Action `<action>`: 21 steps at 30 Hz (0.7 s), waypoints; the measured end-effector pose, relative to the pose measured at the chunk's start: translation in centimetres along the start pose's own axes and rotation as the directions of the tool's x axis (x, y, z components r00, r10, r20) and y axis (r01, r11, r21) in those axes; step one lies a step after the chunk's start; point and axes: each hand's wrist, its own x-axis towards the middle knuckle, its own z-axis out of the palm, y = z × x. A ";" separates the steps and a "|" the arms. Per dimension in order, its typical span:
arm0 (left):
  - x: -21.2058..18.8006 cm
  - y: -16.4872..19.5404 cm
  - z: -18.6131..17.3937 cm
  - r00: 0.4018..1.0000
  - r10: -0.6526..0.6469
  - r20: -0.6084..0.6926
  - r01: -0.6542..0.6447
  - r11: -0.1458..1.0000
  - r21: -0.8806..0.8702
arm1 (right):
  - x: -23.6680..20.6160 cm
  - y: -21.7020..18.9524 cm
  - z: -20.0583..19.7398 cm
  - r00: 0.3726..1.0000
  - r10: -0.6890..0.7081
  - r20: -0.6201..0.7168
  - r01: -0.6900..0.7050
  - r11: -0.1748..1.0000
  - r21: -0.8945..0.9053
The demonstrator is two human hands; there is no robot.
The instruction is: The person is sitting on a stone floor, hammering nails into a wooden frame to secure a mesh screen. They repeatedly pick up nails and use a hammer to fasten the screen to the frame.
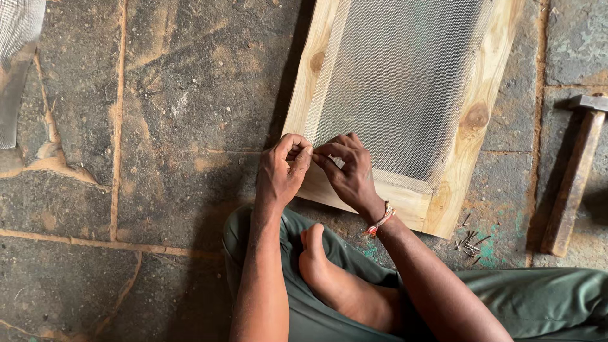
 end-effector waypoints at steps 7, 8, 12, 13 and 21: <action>-0.3 -0.3 -0.3 0.996 -0.073 0.057 0.083 0.977 -0.198 | 0.4 -0.4 -0.3 1.000 0.012 0.001 -0.012 1.000 0.018; -0.3 -0.3 -0.3 0.995 -0.073 0.064 0.085 0.975 -0.205 | 0.4 -0.6 -0.3 1.000 0.030 0.008 -0.030 0.999 0.024; -0.2 -0.3 -0.2 0.987 -0.152 0.046 0.158 0.976 -0.150 | 0.4 -1.1 -0.4 0.996 0.086 0.020 -0.087 0.993 0.076; -0.1 -0.3 -0.2 0.989 -0.141 0.038 0.145 0.976 -0.161 | 0.4 -1.2 -0.4 0.995 0.097 0.019 -0.099 0.991 0.094; -0.3 -0.2 -0.7 0.981 -0.178 0.081 0.191 0.963 -0.189 | 1.1 -1.2 -0.6 0.970 0.208 0.124 -0.218 0.974 0.069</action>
